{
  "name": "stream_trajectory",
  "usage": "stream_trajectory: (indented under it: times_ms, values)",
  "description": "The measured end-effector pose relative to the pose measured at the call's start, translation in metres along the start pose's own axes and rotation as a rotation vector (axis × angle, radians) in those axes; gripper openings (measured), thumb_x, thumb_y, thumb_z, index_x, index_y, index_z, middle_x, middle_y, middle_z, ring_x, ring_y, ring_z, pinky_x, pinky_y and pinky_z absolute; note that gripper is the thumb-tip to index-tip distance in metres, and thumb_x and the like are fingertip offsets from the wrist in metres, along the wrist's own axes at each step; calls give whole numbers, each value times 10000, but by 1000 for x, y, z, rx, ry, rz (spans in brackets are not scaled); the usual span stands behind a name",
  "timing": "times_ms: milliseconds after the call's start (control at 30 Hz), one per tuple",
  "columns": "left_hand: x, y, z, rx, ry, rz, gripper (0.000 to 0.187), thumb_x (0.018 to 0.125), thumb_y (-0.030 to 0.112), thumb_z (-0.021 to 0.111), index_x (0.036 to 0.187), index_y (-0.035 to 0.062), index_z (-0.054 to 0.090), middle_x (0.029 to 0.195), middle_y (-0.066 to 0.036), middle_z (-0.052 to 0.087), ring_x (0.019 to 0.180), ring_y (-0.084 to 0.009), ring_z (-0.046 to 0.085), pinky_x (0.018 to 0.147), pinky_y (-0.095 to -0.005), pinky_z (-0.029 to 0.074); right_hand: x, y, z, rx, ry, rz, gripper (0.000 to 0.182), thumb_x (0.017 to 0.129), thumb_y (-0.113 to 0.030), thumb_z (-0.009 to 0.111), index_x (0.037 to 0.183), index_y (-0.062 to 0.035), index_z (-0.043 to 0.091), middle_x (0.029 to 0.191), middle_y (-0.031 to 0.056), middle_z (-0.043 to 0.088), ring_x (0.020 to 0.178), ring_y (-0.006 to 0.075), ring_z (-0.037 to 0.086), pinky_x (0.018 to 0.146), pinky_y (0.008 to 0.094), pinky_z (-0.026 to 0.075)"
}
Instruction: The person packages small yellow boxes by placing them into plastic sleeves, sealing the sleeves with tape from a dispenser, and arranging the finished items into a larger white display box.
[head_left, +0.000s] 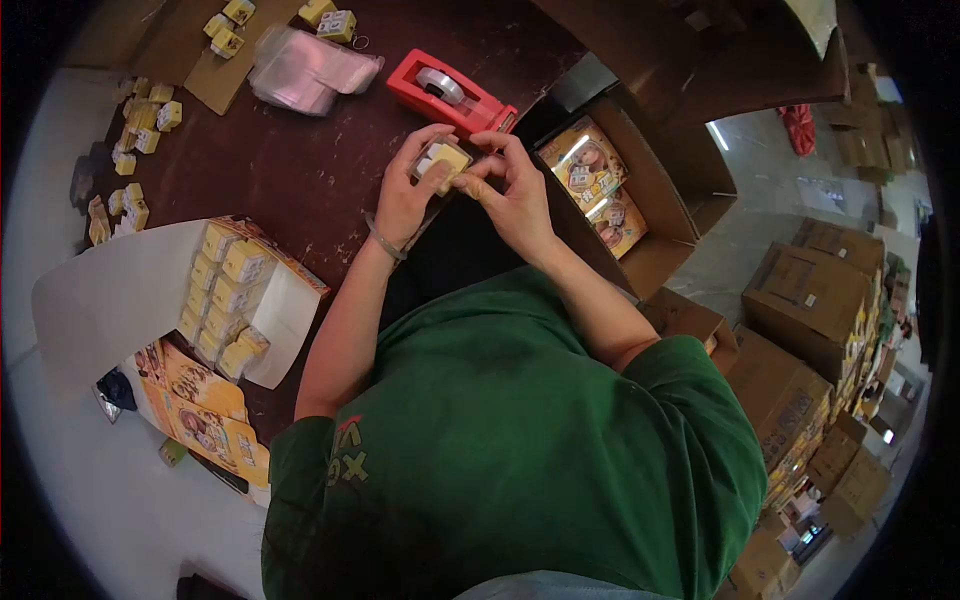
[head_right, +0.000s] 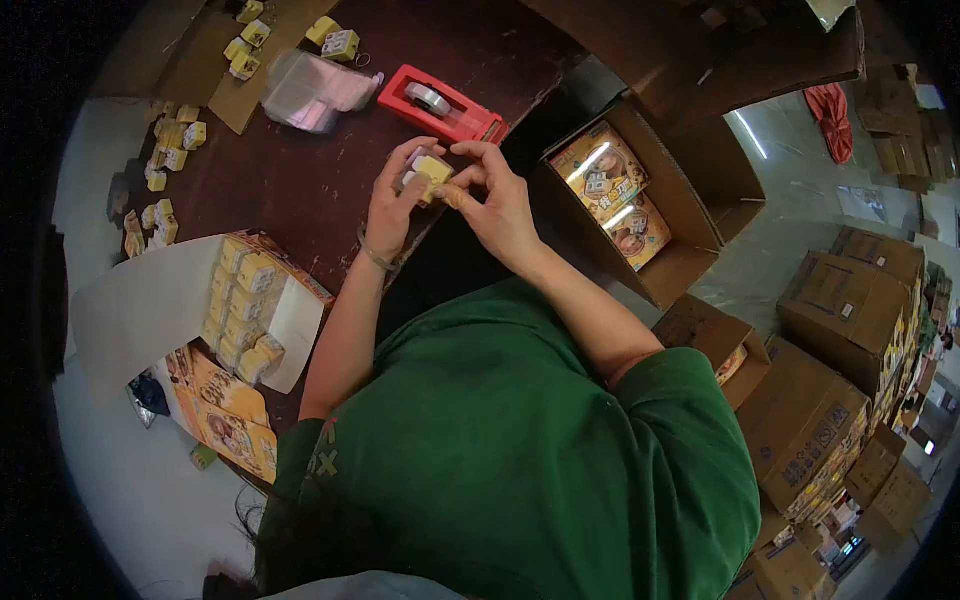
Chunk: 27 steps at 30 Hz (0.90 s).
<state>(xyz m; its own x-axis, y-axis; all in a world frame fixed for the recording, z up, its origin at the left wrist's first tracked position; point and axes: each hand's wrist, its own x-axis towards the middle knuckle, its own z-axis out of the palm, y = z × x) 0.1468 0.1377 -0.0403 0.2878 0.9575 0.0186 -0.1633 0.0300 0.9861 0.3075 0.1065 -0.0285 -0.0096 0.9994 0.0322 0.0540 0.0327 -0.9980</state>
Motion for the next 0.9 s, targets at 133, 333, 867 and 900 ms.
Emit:
stream_trajectory:
  times_ms: [133, 333, 867, 900]
  values:
    - [-5, -7, -4, -142, 40, -48, 334, 1003, 180, 467, 1297, 29, 513, 1193, -116, 589, 1132, -185, 561, 981, -322, 446, -5, 10, 1, -305, 24, 65, 440, 845, -145, 766, 1190, -13, 526, 721, 82, 659, 620, 168, 621, 657, 263, 509]
    - [-43, 5, 13, -649, 150, -46, 385, 1068, 348, 352, 1293, 61, 478, 1306, -166, 535, 1263, -270, 494, 1090, -418, 377, -29, 8, 7, 123, -131, 106, 593, 867, -232, 745, 1327, 2, 454, 1193, 198, 590, 1062, 333, 599, 956, 386, 471]
    - [25, -5, -5, 214, -158, 110, 351, 861, 138, 612, 1186, 8, 624, 1187, -117, 631, 1087, -204, 586, 972, -316, 435, 81, 0, -68, -490, -160, -222, 220, 885, -252, 688, 904, -34, 711, 1027, 94, 675, 1006, 286, 573, 906, 362, 445]
    - [27, -5, -4, 227, -156, 110, 347, 860, 139, 614, 1183, 13, 626, 1180, -116, 629, 1080, -205, 586, 966, -315, 436, 84, 2, -69, -476, -171, -232, 219, 883, -252, 689, 894, -34, 712, 1027, 96, 675, 1002, 285, 576, 905, 359, 445]
